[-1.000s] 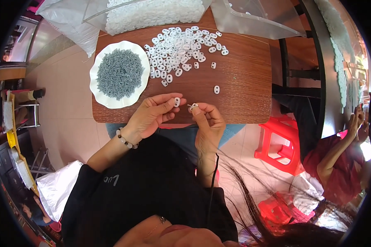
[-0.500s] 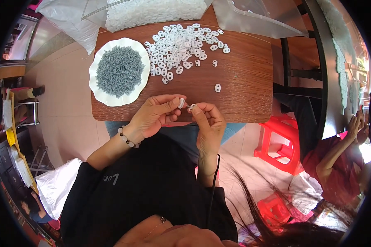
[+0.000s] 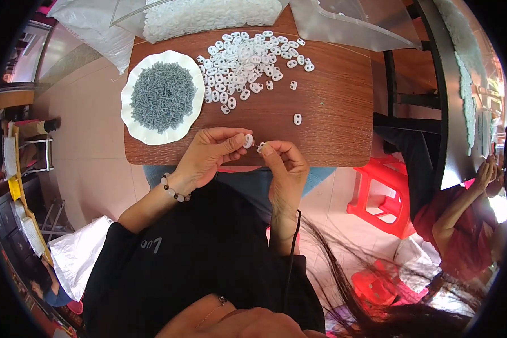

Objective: Assembling small plastic parts by inserting tiny grey components into white plastic pieces.

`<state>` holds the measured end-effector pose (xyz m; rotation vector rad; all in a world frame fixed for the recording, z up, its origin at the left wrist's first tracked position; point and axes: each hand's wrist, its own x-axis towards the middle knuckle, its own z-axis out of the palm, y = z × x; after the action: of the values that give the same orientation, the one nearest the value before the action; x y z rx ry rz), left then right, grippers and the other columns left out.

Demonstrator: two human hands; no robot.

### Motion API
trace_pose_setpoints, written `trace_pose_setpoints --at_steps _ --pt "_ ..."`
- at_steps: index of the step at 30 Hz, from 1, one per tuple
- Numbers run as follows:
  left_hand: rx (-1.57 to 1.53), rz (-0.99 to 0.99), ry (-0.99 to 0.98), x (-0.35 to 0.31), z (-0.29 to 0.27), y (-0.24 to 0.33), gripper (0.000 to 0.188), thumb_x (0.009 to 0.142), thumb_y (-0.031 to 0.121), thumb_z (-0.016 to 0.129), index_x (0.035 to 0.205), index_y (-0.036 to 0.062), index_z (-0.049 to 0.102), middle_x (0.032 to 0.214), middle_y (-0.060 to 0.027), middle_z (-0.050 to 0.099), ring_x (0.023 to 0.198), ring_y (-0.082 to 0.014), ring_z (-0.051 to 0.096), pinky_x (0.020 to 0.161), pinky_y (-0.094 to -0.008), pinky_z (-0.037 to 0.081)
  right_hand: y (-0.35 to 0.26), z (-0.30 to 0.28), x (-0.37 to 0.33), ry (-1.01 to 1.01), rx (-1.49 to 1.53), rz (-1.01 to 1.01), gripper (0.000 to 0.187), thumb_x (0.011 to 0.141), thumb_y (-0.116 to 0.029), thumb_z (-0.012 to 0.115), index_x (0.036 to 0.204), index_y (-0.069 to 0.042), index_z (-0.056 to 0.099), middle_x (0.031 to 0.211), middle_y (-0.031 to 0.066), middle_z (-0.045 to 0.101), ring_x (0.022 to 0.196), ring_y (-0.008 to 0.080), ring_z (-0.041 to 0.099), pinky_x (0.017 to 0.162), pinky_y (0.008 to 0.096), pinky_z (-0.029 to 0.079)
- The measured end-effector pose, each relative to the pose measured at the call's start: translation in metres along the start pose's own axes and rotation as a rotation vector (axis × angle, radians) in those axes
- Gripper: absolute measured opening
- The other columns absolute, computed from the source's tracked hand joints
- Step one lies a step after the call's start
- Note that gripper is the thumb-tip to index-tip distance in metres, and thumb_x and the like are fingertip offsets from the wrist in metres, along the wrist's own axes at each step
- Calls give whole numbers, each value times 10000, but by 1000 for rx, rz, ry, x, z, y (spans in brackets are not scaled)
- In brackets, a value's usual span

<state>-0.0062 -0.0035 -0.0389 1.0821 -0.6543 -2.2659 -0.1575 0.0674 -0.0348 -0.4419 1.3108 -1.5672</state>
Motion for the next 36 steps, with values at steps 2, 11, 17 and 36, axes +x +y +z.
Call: trace_pose_setpoints --at_steps 2,11,17,36 --pt "9 -2 6 -1 1 0 249 890 161 646 1099 25 652 950 -30 674 813 -91 616 735 -225 509 1 -1 0 -7 7 9 99 829 -31 688 911 10 649 814 37 648 736 71 582 685 191 450" --pt "69 49 -17 0 1 0 239 893 146 641 1098 23 656 948 -37 680 812 -88 617 736 -218 507 3 -2 1 12 -21 -5 82 835 -7 672 909 17 646 835 46 653 757 81 592 719 201 467" --pt "95 56 4 0 1 0 249 891 153 645 1103 20 655 945 -31 684 808 -77 615 722 -204 499 2 -1 1 20 -46 -8 76 841 -2 664 909 26 643 832 44 647 756 75 585 716 195 463" --pt "278 223 11 -2 7 -2 221 882 96 649 1075 -11 658 921 -77 686 781 -97 628 715 -230 523 8 5 -3 4 -178 -60 83 858 4 650 935 31 633 845 47 648 782 77 587 734 200 466"
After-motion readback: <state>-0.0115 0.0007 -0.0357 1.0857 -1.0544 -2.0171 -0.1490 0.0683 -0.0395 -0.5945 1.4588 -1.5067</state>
